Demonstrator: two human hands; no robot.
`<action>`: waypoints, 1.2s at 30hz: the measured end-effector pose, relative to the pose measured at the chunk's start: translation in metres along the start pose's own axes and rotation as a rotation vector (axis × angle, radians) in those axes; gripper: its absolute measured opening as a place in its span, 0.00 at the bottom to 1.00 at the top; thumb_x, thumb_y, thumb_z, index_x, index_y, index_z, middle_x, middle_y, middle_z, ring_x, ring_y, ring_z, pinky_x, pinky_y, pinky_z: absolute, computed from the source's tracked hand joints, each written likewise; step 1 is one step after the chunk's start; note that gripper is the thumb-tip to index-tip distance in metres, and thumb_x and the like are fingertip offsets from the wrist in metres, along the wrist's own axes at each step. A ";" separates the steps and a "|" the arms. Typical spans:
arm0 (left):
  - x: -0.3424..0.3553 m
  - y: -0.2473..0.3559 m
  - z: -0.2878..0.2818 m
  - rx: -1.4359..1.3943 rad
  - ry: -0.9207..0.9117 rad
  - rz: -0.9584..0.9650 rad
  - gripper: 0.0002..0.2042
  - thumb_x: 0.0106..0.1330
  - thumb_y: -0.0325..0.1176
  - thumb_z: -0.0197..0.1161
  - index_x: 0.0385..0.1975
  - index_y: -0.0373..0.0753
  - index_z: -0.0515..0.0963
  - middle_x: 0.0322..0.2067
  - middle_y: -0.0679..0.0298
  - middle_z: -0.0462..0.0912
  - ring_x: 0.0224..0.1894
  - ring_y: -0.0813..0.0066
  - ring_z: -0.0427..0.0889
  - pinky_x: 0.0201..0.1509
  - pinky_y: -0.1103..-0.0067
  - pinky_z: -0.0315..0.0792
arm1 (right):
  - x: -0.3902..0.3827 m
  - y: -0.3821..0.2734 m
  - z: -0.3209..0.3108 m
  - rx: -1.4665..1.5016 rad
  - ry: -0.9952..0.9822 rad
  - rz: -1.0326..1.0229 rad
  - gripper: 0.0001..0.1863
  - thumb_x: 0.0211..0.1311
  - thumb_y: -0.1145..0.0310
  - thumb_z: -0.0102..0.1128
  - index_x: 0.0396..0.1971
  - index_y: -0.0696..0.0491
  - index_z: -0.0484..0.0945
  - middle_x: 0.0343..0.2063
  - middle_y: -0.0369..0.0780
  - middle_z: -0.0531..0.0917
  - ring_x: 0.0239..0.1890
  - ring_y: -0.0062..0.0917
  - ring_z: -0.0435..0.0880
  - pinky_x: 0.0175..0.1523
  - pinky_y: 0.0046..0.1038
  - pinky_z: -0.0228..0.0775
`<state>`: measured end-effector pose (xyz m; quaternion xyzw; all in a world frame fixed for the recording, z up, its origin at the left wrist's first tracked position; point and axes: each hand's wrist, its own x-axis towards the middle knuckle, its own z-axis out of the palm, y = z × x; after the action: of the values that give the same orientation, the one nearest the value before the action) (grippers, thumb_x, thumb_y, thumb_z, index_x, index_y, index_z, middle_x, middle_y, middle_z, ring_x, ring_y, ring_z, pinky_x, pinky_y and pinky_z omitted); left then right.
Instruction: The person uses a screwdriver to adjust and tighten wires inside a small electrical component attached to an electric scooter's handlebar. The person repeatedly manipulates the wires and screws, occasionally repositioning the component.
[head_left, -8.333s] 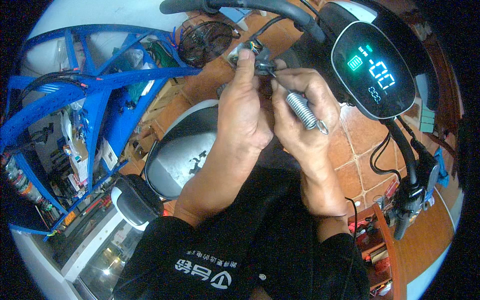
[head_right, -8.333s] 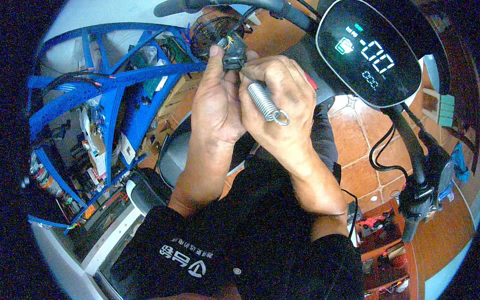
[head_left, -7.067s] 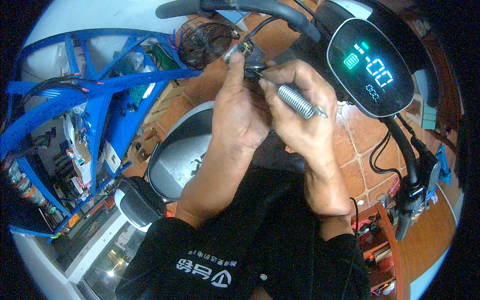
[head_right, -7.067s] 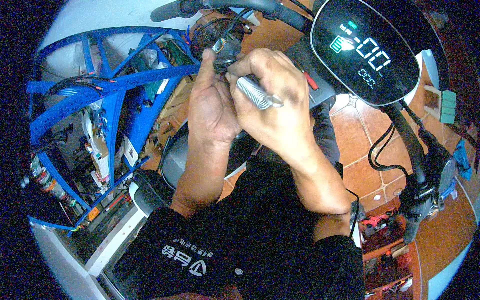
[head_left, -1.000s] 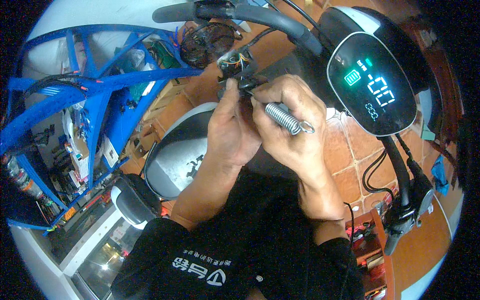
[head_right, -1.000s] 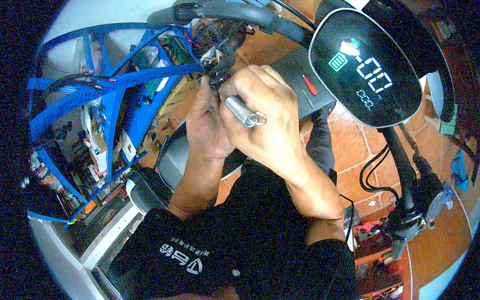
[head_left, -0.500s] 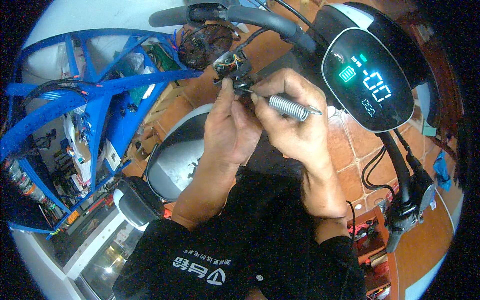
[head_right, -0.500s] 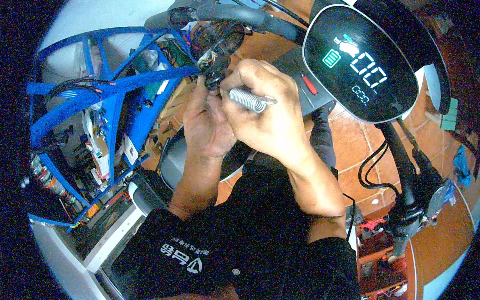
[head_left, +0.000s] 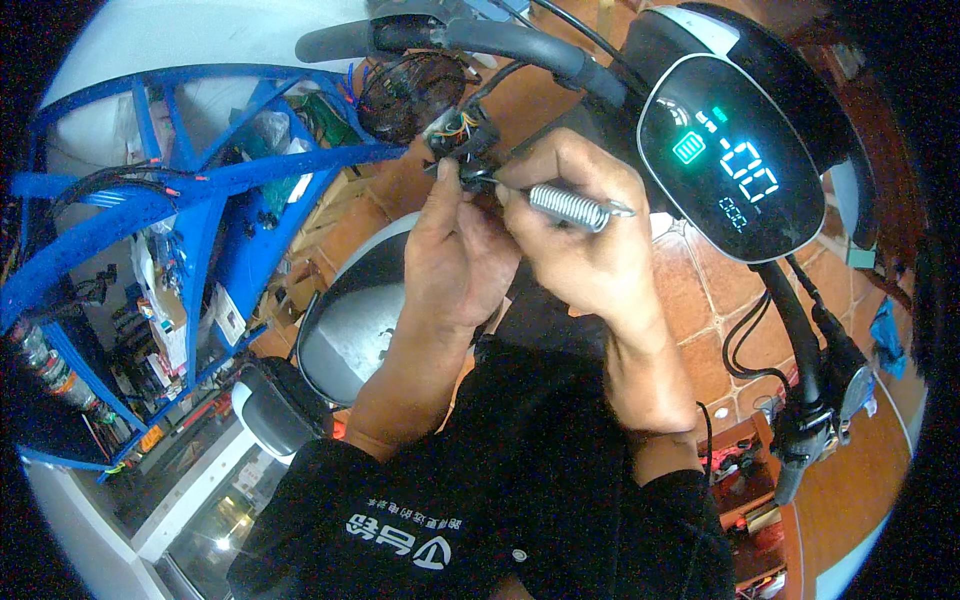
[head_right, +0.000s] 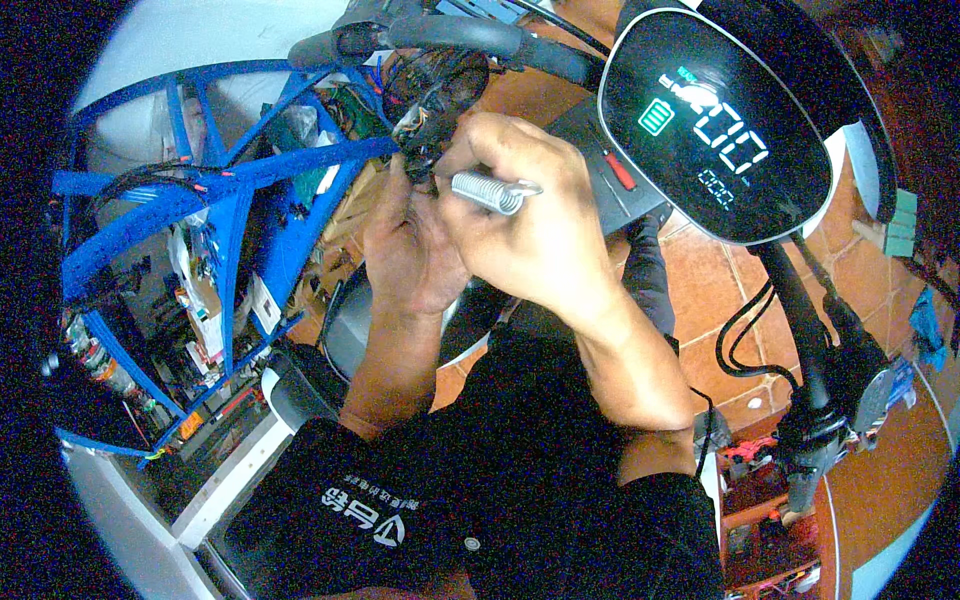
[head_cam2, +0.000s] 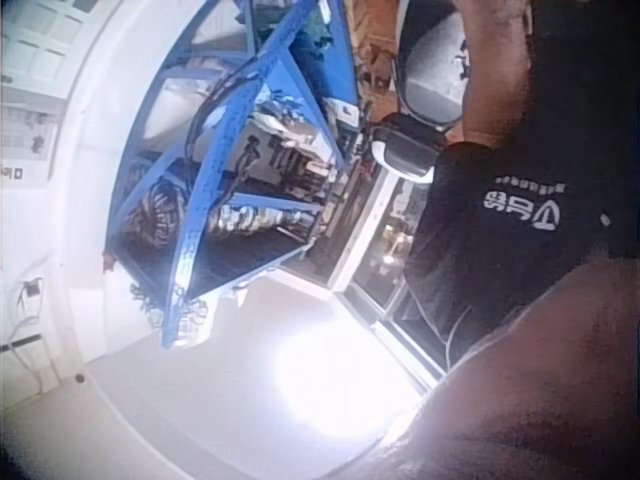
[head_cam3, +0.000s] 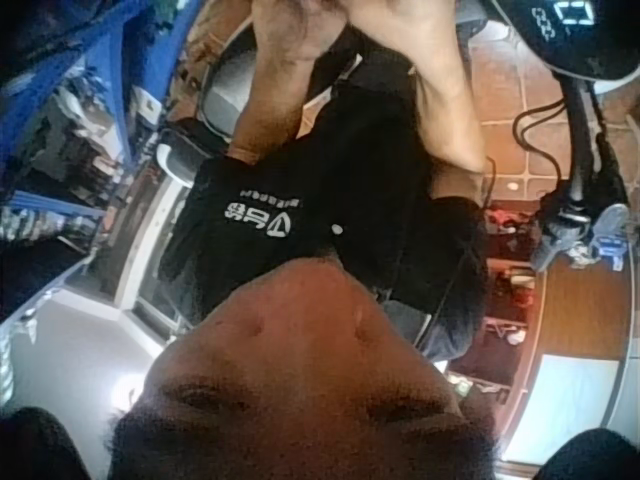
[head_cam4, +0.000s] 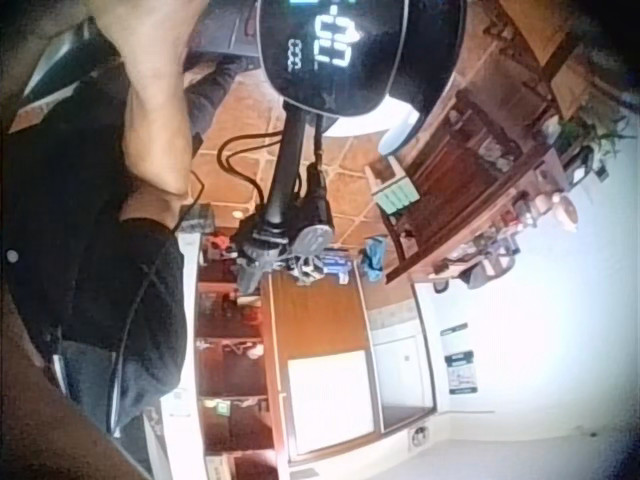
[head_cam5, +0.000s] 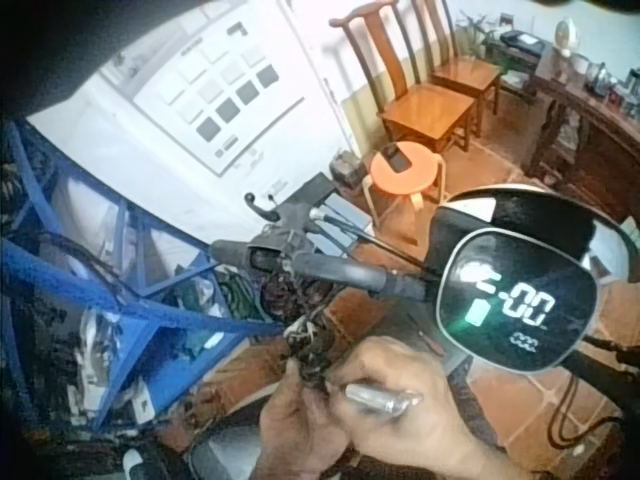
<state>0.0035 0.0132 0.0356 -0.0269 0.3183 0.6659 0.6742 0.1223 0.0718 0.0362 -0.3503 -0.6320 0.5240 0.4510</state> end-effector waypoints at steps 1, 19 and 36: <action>0.000 0.000 0.000 -0.012 -0.002 0.007 0.18 0.74 0.44 0.48 0.56 0.41 0.69 0.51 0.62 0.76 0.55 0.67 0.73 0.64 0.68 0.63 | 0.000 0.000 -0.001 0.038 -0.015 0.026 0.06 0.47 0.83 0.63 0.25 0.58 0.77 0.25 0.40 0.81 0.28 0.23 0.80 0.33 0.23 0.71; 0.002 0.002 -0.005 -0.031 -0.001 -0.011 0.18 0.74 0.44 0.48 0.56 0.41 0.69 0.50 0.62 0.77 0.54 0.68 0.73 0.63 0.69 0.64 | 0.002 -0.003 0.004 -0.159 0.032 -0.108 0.07 0.45 0.83 0.62 0.24 0.58 0.74 0.24 0.41 0.80 0.28 0.29 0.80 0.34 0.27 0.72; 0.004 -0.002 -0.004 -0.047 -0.043 0.040 0.18 0.73 0.44 0.50 0.50 0.36 0.72 0.45 0.58 0.78 0.51 0.67 0.75 0.61 0.70 0.66 | -0.002 0.001 0.003 -0.122 0.036 -0.092 0.07 0.45 0.84 0.63 0.24 0.58 0.75 0.28 0.43 0.82 0.31 0.30 0.83 0.36 0.28 0.73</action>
<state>0.0035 0.0147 0.0295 -0.0223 0.2885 0.6868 0.6667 0.1203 0.0687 0.0349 -0.3569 -0.6702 0.4567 0.4636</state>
